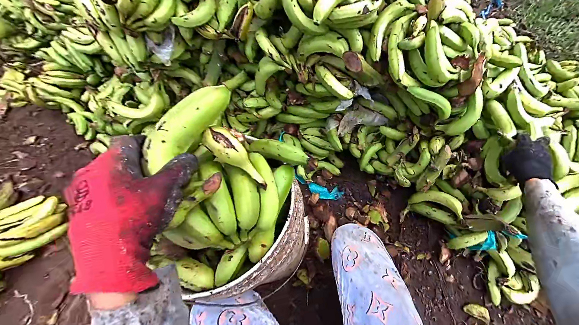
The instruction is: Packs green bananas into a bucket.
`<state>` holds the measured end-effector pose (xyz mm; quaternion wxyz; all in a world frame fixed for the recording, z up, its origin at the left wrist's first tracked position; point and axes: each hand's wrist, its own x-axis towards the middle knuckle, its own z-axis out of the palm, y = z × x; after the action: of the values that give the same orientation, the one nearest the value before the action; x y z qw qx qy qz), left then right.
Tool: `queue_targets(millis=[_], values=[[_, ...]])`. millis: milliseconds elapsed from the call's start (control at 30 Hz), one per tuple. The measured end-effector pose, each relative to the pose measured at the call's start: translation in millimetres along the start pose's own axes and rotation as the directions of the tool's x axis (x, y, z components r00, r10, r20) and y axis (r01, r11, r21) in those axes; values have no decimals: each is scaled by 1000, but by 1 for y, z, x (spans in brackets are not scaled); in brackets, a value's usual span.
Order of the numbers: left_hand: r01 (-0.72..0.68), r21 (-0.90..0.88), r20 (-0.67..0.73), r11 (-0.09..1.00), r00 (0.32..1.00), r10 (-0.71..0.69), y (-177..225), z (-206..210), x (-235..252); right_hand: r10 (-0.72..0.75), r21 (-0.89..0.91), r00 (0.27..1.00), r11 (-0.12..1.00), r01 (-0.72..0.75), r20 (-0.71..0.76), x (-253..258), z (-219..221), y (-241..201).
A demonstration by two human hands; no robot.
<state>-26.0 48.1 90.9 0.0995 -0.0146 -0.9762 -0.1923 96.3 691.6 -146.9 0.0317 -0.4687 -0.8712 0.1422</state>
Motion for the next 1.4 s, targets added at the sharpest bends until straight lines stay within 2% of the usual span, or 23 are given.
queue_targets(millis=[133,200,300,333,433,467,533,600,667,767,800,867,933,967,1000,1067,1167,1200,1267,1300,1400], values=[[17,-321,-124,947,991,-60,18,-6,-42,-123,52,992,991,121,28,-62,-16,-38],[-14,-500,-202,866,974,-101,10,2,-51,-200,198,980,960,200,-19,-98,-32,-56],[-128,-706,-368,696,906,-207,0,11,-45,-282,453,945,830,326,-163,-159,-64,-109],[-181,-763,-408,621,879,-246,-5,13,-43,-321,539,918,743,397,-234,-176,-76,-125],[-357,-852,-479,384,828,-292,-29,17,-60,-436,825,812,228,517,-388,-223,-123,-175],[-424,-834,-520,354,819,-242,-40,19,-74,-477,859,780,92,504,-406,-235,-138,-189],[-565,-726,-637,392,768,-73,-60,24,-110,-584,898,704,-106,427,-404,-250,-157,-212],[-651,-658,-708,378,705,-19,-66,18,-131,-697,888,576,-203,414,-428,-271,-171,-238],[-626,-709,-686,326,719,-110,-60,6,-142,-811,869,424,-192,457,-403,-301,-186,-265],[-571,-771,-630,282,747,-212,-58,-3,-150,-965,893,202,-63,445,-168,-339,-193,-301],[-539,-791,-607,288,751,-261,-57,-3,-152,-983,878,170,17,478,-73,-347,-189,-311],[-471,-812,-573,345,754,-320,-59,1,-154,-974,719,206,207,663,90,-361,-178,-331],[-445,-825,-554,349,760,-340,-59,7,-152,-952,512,268,305,803,146,-371,-173,-344],[-456,-828,-553,327,763,-335,-58,10,-149,-952,482,271,305,821,141,-374,-175,-347],[-467,-832,-550,300,767,-331,-55,13,-147,-961,482,242,276,832,132,-376,-182,-349],[-478,-836,-546,268,775,-319,-47,19,-143,-982,440,142,183,879,125,-386,-201,-356],[-439,-858,-508,267,805,-307,-32,31,-139,-979,204,42,83,975,197,-410,-216,-391],[-411,-869,-487,274,806,-336,-28,39,-140,-973,165,47,86,983,226,-420,-210,-409],[-376,-862,-500,340,737,-454,-19,56,-140,-977,124,76,102,987,198,-445,-175,-440],[-420,-824,-563,379,681,-469,-20,64,-139,-985,108,69,87,990,159,-456,-154,-449],[-523,-722,-692,453,556,-460,-30,68,-139,-993,148,-10,-27,989,-118,-468,-118,-435]])
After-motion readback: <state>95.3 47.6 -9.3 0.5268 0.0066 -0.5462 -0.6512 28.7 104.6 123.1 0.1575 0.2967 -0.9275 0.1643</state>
